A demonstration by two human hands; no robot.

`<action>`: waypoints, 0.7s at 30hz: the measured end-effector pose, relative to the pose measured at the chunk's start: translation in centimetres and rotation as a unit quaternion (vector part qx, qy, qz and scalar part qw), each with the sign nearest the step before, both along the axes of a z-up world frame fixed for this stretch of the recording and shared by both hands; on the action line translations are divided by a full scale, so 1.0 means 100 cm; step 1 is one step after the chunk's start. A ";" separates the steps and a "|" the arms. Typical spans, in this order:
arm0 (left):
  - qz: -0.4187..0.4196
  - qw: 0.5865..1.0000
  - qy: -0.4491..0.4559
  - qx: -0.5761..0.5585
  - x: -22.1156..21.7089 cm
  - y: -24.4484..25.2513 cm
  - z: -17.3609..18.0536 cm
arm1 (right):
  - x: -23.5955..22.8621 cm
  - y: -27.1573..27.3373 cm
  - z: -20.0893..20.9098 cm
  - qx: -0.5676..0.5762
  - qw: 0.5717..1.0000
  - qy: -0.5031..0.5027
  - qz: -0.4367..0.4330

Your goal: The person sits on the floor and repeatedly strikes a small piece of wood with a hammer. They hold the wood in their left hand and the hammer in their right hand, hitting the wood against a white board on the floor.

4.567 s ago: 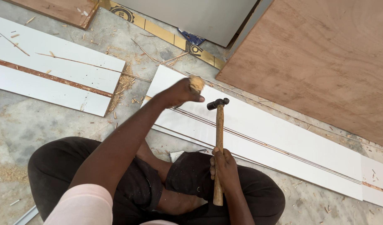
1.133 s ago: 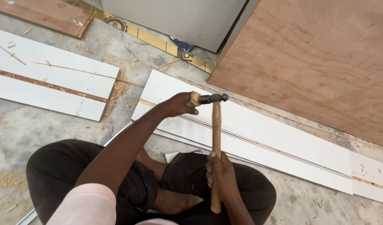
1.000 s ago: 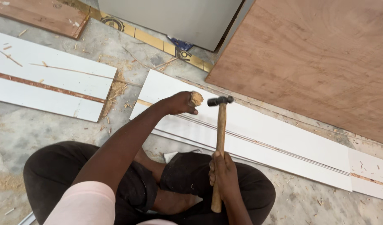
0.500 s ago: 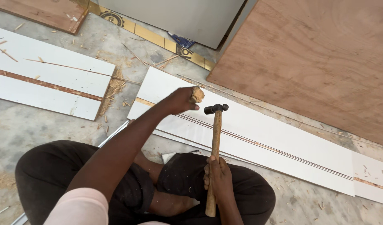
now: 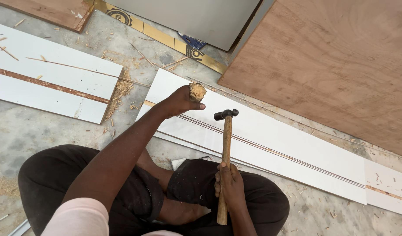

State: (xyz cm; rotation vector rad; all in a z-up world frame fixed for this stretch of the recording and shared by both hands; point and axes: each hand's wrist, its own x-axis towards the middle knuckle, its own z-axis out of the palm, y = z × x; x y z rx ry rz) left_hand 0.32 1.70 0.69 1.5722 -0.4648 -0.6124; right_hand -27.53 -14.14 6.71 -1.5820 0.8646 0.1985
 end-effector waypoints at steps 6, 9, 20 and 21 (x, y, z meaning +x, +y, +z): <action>0.015 1.000 -0.004 0.005 0.006 0.013 0.000 | 0.002 0.002 -0.002 -0.005 1.000 0.004 0.006; 0.016 1.000 0.001 -0.001 0.006 0.018 -0.001 | 0.002 0.002 -0.003 -0.010 1.000 0.003 0.009; -0.016 0.997 0.030 -0.067 0.006 0.042 -0.011 | 0.005 0.011 -0.004 -0.052 0.998 -0.002 0.035; -0.013 0.998 0.021 -0.065 0.006 0.042 -0.012 | 0.005 0.012 -0.003 -0.056 0.998 0.003 0.038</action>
